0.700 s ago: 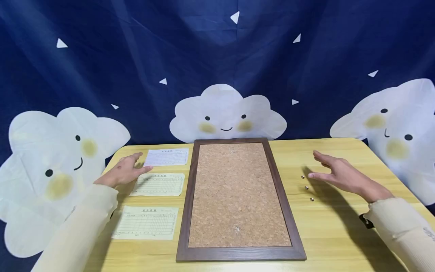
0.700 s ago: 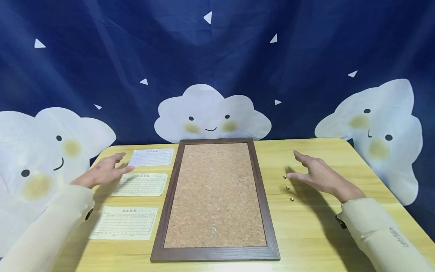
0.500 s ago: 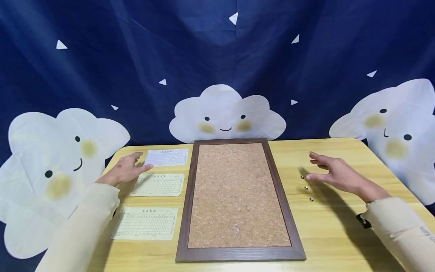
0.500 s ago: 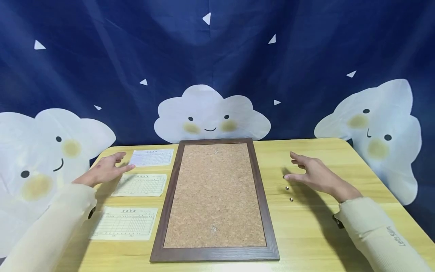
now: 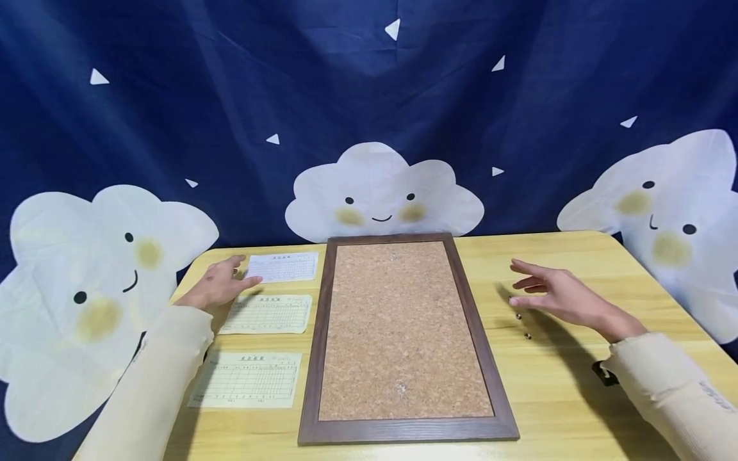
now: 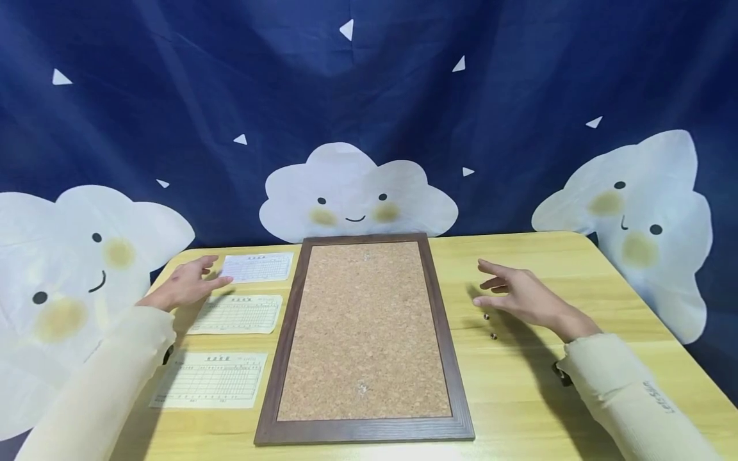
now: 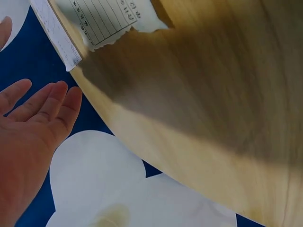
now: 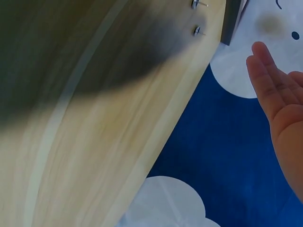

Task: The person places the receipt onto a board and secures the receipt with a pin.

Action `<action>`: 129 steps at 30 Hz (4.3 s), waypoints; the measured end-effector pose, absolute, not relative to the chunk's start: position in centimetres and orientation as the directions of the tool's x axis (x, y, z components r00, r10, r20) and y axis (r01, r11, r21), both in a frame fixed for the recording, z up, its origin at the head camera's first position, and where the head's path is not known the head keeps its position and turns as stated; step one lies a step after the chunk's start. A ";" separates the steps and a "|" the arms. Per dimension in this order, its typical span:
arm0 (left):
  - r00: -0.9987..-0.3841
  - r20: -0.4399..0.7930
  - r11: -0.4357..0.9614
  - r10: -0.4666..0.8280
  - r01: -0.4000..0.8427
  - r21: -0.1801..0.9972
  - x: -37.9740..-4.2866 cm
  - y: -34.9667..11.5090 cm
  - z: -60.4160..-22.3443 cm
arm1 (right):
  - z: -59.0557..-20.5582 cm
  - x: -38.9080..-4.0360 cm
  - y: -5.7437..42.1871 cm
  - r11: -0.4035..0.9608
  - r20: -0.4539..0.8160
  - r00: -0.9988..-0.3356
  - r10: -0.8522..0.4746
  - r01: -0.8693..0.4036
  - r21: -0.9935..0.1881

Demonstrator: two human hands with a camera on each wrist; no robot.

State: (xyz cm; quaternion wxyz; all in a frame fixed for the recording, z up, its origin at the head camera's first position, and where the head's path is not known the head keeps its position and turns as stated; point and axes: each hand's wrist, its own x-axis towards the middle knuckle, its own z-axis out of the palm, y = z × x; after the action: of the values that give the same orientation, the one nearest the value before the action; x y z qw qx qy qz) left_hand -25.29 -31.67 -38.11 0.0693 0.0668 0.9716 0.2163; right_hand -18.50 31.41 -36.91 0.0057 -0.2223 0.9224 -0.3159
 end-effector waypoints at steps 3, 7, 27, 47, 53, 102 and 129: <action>-0.982 -0.111 0.897 0.154 0.091 0.433 -25.4 -31.6 -38.0 | -37.1 -18.7 31.1 0.680 0.129 -0.897 -0.422 -0.407 -0.610; -0.983 -0.116 0.900 0.143 0.080 0.429 -25.7 -31.6 -38.1 | -37.4 -18.8 30.7 0.649 0.137 -0.885 -0.446 -0.425 -0.631; -0.979 -0.187 0.878 0.076 -0.023 0.478 -27.4 -30.8 -39.3 | -38.5 -19.3 28.9 0.544 0.058 -0.849 -0.525 -0.387 -0.744; -0.977 -0.210 0.886 0.046 -0.058 0.461 -28.0 -30.3 -39.9 | -39.2 -19.2 27.6 0.484 -0.001 -0.807 -0.590 -0.353 -0.801; -0.972 -0.235 0.887 -0.002 -0.110 0.448 -28.0 -30.2 -39.9 | -39.7 -19.2 27.1 0.496 -0.026 -0.799 -0.600 -0.347 -0.796; -0.963 -0.204 0.801 -0.173 -0.259 0.540 -29.1 -29.2 -40.8 | -40.2 -18.9 26.2 0.599 -0.038 -0.826 -0.562 -0.375 -0.707; -0.977 -0.156 0.458 -0.147 -0.207 0.865 -29.2 -29.9 -39.8 | -40.0 -19.2 26.3 0.599 -0.040 -0.826 -0.563 -0.374 -0.708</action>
State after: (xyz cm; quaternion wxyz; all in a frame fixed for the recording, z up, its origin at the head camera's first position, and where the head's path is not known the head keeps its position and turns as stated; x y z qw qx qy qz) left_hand -29.19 -29.93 -39.85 0.0295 -0.1037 0.8533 0.5102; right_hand -19.16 26.34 -40.02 0.1305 -0.2647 0.8845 -0.3614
